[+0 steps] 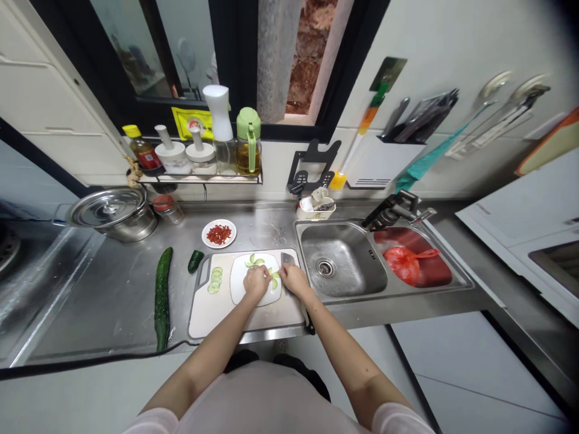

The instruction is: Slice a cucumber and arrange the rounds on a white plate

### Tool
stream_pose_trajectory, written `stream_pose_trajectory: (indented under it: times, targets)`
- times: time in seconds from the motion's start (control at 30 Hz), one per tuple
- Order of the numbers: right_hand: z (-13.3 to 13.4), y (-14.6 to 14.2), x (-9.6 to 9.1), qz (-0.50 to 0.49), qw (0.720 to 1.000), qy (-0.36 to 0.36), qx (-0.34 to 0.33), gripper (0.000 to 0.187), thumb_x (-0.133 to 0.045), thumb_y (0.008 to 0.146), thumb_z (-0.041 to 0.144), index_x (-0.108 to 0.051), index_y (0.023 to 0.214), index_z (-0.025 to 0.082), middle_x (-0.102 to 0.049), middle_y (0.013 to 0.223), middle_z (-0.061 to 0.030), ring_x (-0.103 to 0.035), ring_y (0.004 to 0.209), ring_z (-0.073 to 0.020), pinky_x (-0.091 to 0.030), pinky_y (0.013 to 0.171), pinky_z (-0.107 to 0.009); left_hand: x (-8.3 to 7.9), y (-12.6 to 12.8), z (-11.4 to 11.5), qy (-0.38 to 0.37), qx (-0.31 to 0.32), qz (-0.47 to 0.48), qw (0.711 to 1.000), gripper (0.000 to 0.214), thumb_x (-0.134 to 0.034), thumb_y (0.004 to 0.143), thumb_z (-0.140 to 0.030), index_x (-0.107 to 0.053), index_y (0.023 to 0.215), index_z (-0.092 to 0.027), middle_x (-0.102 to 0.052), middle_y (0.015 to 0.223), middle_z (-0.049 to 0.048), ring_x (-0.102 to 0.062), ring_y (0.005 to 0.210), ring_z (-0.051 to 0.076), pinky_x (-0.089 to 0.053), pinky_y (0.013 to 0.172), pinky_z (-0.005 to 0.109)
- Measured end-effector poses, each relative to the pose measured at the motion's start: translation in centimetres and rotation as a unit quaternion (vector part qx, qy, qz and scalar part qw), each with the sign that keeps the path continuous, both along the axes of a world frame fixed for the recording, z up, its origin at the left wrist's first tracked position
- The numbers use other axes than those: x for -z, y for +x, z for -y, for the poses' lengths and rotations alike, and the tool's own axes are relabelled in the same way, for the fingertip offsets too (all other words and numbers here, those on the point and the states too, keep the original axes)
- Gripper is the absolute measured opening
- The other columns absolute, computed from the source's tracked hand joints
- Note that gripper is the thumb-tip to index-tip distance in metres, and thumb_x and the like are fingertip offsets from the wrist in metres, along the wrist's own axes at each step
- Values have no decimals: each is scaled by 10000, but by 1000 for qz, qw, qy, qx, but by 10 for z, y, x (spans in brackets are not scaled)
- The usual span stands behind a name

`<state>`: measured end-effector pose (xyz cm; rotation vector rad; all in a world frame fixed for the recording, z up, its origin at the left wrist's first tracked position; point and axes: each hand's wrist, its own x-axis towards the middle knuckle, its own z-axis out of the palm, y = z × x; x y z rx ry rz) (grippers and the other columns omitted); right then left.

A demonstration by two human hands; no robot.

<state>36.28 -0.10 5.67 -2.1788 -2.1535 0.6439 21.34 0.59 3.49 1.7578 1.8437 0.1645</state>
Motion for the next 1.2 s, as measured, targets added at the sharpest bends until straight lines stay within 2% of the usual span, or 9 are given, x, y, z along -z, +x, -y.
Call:
stream_pose_trajectory:
  times: [0.23, 0.43, 0.57, 0.7, 0.9, 1.07, 1.2]
  targets:
    - [5, 4, -1, -25, 999, 31, 16, 233, -444, 935, 316, -632, 952, 179, -667, 968, -76, -593, 844, -161, -339, 685, -236, -1, -1, 2, 3, -6, 12, 1000, 124, -606, 835, -371, -640, 859, -253, -642, 1021, 35, -579, 997, 217, -418, 765, 291]
    - [10, 8, 1, -80, 994, 58, 53, 194, -459, 919, 259, -637, 923, 182, -675, 930, -51, -585, 849, -147, -348, 704, -216, -1, -4, 7, -4, -61, 70, 996, 129, -597, 845, -329, -648, 948, -271, -665, 937, 11, -603, 895, 179, -406, 704, 255]
    - [17, 4, 4, -118, 985, 91, 85, 187, -468, 907, 255, -641, 923, 185, -671, 906, -44, -582, 822, -149, -358, 722, -223, -2, -14, 12, 31, -102, 115, 988, 159, -595, 843, -316, -645, 981, -256, -665, 923, 14, -608, 870, 172, -402, 700, 250]
    - [25, -11, 4, -147, 980, 109, 76, 183, -469, 904, 260, -638, 903, 192, -654, 837, -31, -566, 761, -146, -348, 671, -226, -3, -36, 21, 77, -141, 136, 978, 166, -586, 836, -312, -654, 969, -239, -660, 906, 24, -608, 872, 179, -404, 725, 255]
    - [47, -49, -1, -171, 981, 94, -15, 136, -490, 898, 248, -610, 855, 204, -619, 783, -13, -534, 715, -136, -319, 628, -227, -1, -81, 40, 120, -188, 100, 970, 171, -572, 818, -310, -670, 933, -230, -658, 885, 35, -597, 838, 192, -395, 712, 264]
    - [74, -72, -4, -183, 978, 57, -76, 134, -479, 900, 228, -592, 831, 209, -612, 795, -7, -528, 709, -132, -305, 606, -229, 5, -122, 53, 110, -238, 53, 963, 192, -546, 821, -313, -672, 945, -238, -664, 942, 53, -602, 857, 216, -396, 711, 283]
    - [88, -73, -2, -186, 977, 49, -92, 147, -473, 903, 234, -589, 817, 205, -606, 774, -6, -518, 683, -130, -301, 601, -232, 11, -145, 61, 88, -254, 5, 963, 295, -556, 814, -367, -638, 1061, -229, -658, 944, 71, -602, 900, 261, -409, 747, 326]
